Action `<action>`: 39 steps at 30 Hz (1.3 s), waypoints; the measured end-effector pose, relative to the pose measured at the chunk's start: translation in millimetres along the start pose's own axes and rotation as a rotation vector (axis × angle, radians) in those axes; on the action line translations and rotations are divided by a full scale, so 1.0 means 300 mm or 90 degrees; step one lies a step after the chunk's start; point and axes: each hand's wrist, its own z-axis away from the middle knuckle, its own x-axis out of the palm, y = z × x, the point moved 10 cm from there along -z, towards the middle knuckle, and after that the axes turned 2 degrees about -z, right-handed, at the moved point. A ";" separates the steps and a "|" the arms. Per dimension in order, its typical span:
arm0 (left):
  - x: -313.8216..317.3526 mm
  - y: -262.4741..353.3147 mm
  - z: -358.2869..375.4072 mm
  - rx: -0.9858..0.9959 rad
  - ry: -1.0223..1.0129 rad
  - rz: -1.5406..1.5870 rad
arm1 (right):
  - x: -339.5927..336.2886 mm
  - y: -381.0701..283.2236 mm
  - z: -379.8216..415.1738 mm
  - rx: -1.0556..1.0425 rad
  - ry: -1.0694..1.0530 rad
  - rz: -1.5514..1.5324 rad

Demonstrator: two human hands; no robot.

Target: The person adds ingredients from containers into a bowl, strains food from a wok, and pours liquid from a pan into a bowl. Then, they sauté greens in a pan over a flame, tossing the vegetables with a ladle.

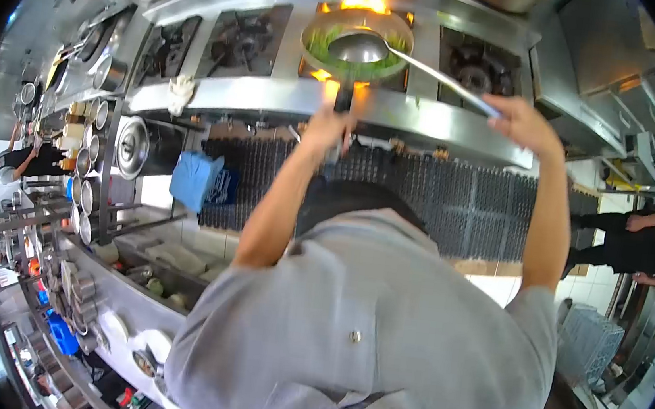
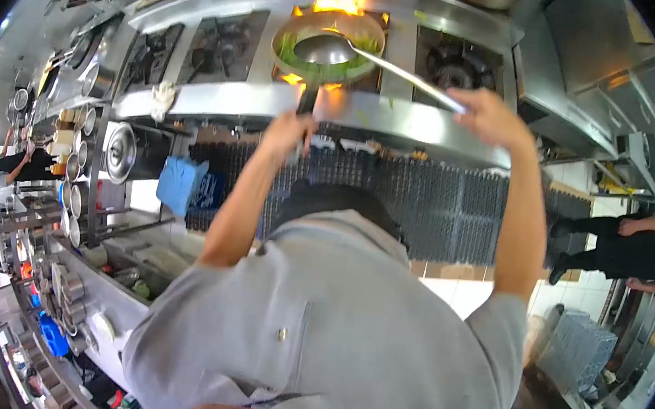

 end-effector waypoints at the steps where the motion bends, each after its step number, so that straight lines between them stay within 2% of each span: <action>1: 0.000 0.070 -0.025 0.021 0.001 0.076 | 0.006 0.008 -0.020 0.058 -0.066 -0.037; 3: 0.034 0.160 0.041 -0.006 -0.007 0.071 | -0.022 -0.031 -0.050 0.098 -0.085 0.001; 5: -0.007 0.187 -0.051 0.093 -0.028 0.066 | -0.047 -0.121 -0.082 0.084 -0.036 0.056; 6: -0.005 0.190 -0.076 0.080 -0.004 0.103 | -0.045 -0.128 -0.168 -0.119 0.030 0.162; 7: 0.018 0.185 -0.100 0.090 -0.006 0.102 | -0.018 -0.116 -0.188 -0.120 0.039 0.166; 9: 0.042 0.094 -0.103 0.189 0.038 0.101 | -0.012 -0.168 -0.148 -0.118 0.270 0.405; 10: 0.062 0.041 -0.080 0.220 0.007 0.116 | 0.024 -0.167 -0.121 -0.091 0.263 0.418; 11: 0.065 -0.007 -0.035 0.162 0.023 0.145 | 0.054 -0.166 -0.082 -0.047 0.265 0.431; 14: 0.057 0.000 0.065 0.079 0.008 0.118 | 0.107 -0.180 0.095 -0.133 0.229 0.287; 17: 0.054 0.091 0.183 0.011 -0.013 0.170 | 0.111 -0.172 0.258 -0.067 0.139 0.252; 19: 0.099 0.069 0.248 -0.063 -0.058 0.199 | 0.116 -0.139 0.318 0.009 0.055 0.133; 21: 0.113 0.050 0.264 -0.076 -0.062 0.186 | 0.118 -0.103 0.340 0.031 0.035 0.103; 23: 0.101 0.048 0.201 -0.050 -0.062 0.143 | 0.139 -0.069 0.308 0.043 0.029 0.074; 25: 0.101 0.008 0.089 -0.040 -0.048 0.144 | 0.136 -0.056 0.218 -0.020 0.153 0.148; 27: 0.112 -0.130 -0.031 0.030 -0.016 0.119 | 0.200 -0.099 0.118 0.129 0.157 0.234; 30: 0.138 -0.261 -0.067 0.039 0.016 0.039 | 0.294 -0.031 0.038 0.075 0.202 0.155; 31: 0.129 -0.207 -0.025 -0.008 0.033 0.051 | 0.298 0.004 0.038 0.058 0.209 0.160; 33: 0.132 -0.182 -0.024 0.003 0.011 0.072 | 0.263 -0.051 0.085 -0.152 0.319 0.058; 34: 0.128 -0.180 -0.027 0.003 0.017 0.075 | 0.264 -0.010 0.059 -0.050 0.307 0.033; 35: 0.132 -0.176 -0.034 0.002 0.015 0.096 | 0.280 -0.033 0.014 -0.052 0.305 0.035; 37: 0.149 -0.169 -0.048 -0.002 0.011 0.121 | 0.287 -0.020 -0.116 0.098 0.280 0.217; 39: 0.140 -0.150 -0.051 -0.014 0.038 0.122 | 0.341 0.052 -0.176 0.071 0.244 0.239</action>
